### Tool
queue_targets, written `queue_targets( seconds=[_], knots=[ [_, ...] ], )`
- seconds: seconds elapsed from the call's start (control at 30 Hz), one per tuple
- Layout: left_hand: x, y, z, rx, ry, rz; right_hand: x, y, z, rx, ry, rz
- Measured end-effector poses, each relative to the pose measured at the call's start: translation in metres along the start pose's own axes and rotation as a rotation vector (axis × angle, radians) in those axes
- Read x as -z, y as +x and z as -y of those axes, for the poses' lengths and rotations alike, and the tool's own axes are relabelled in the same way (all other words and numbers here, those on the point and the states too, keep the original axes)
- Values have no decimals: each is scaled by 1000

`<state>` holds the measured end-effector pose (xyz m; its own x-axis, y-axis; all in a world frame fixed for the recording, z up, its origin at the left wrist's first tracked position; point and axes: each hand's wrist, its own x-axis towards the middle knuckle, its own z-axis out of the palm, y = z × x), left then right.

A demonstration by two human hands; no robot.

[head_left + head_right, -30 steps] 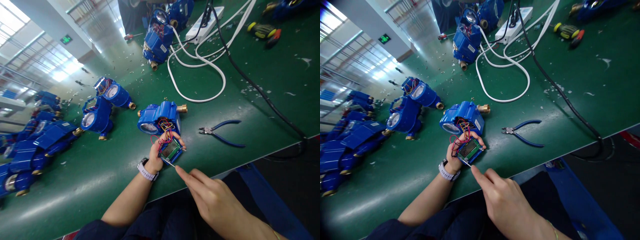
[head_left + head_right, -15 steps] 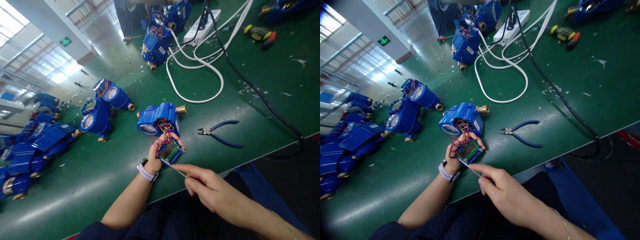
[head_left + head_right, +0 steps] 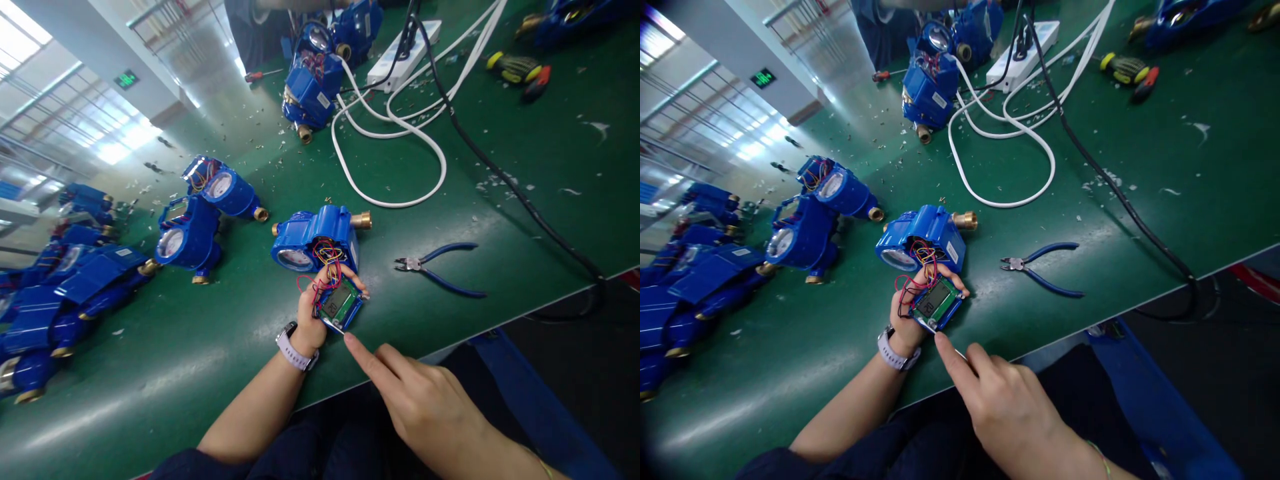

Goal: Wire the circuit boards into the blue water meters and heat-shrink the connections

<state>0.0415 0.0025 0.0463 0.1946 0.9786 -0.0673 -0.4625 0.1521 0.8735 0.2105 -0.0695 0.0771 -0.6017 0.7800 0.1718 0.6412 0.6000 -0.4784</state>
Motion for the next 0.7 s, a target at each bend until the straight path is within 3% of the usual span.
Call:
queue_targets(
  seconds=[0.17,0.23,0.37,0.43,0.57,0.7],
  knots=[
    [0,0,1,-17,-35,-30,-3,2,5,-195,538,92],
    [0,0,2,-18,-44,-60,-9,1,6,-164,474,61],
    [-2,0,3,-19,-52,-104,-18,-3,3,-13,35,-31],
    [-1,0,3,-16,-67,-102,-18,-3,2,23,-72,-49],
    [0,1,2,-17,-84,-78,-14,0,3,-49,91,2],
    [-1,1,1,7,-57,-40,-6,9,1,-152,327,176]
  ],
)
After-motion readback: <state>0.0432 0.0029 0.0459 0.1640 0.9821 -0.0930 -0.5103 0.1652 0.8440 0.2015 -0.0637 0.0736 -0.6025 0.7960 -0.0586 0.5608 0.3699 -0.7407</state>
